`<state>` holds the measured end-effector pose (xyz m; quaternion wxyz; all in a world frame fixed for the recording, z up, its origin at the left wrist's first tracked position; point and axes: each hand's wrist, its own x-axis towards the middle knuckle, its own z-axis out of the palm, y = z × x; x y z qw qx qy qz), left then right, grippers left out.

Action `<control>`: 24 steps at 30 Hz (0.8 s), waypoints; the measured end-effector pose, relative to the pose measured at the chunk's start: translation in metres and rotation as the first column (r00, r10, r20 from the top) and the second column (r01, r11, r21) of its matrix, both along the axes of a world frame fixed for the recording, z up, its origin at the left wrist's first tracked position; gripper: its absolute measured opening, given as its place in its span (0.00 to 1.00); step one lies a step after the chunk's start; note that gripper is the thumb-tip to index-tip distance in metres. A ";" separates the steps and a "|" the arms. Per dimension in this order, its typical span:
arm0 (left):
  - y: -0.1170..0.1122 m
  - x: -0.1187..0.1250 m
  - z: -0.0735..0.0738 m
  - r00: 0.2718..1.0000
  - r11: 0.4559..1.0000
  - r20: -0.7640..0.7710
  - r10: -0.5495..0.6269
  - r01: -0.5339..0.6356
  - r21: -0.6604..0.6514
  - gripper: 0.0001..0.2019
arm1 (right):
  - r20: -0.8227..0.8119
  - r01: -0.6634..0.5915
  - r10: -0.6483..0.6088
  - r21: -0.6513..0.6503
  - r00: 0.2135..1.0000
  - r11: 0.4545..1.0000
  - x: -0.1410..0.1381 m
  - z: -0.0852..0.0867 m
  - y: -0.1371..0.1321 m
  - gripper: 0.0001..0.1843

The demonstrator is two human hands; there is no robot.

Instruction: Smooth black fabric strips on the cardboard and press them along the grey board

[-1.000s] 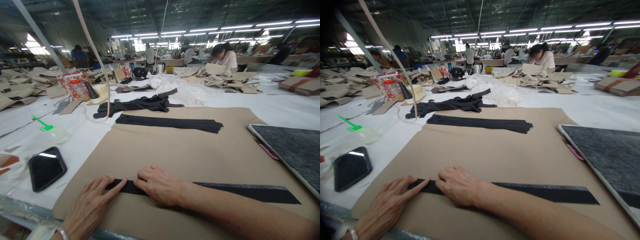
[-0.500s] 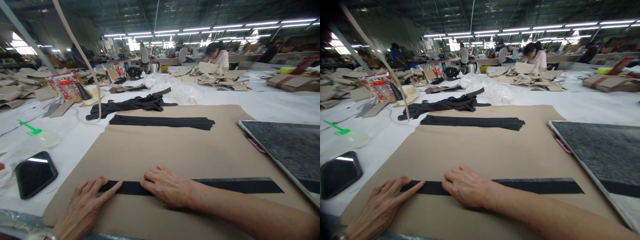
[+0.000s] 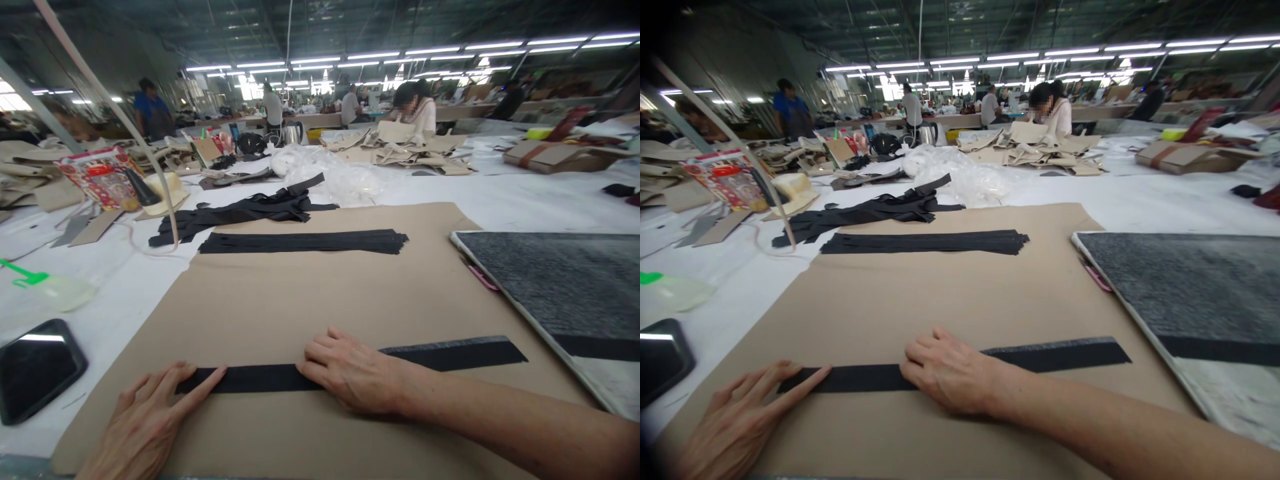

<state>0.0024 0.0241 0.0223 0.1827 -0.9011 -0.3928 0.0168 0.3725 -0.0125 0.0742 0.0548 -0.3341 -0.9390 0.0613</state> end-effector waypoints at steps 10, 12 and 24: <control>-0.013 0.075 0.027 0.962 0.991 0.268 -0.056 0.020 0.133 0.31 | 0.000 0.025 -0.025 0.052 1.000 0.998 0.019 -0.001 -0.012 0.06; -0.021 0.113 0.026 0.914 0.975 0.339 -0.221 0.206 0.081 0.31 | -0.004 0.027 -0.027 0.077 1.000 0.997 0.018 -0.002 -0.012 0.06; -0.034 0.162 0.003 0.880 0.936 0.344 -0.327 0.351 -0.008 0.30 | -0.014 0.010 -0.008 0.171 1.000 0.985 0.052 -0.011 -0.023 0.10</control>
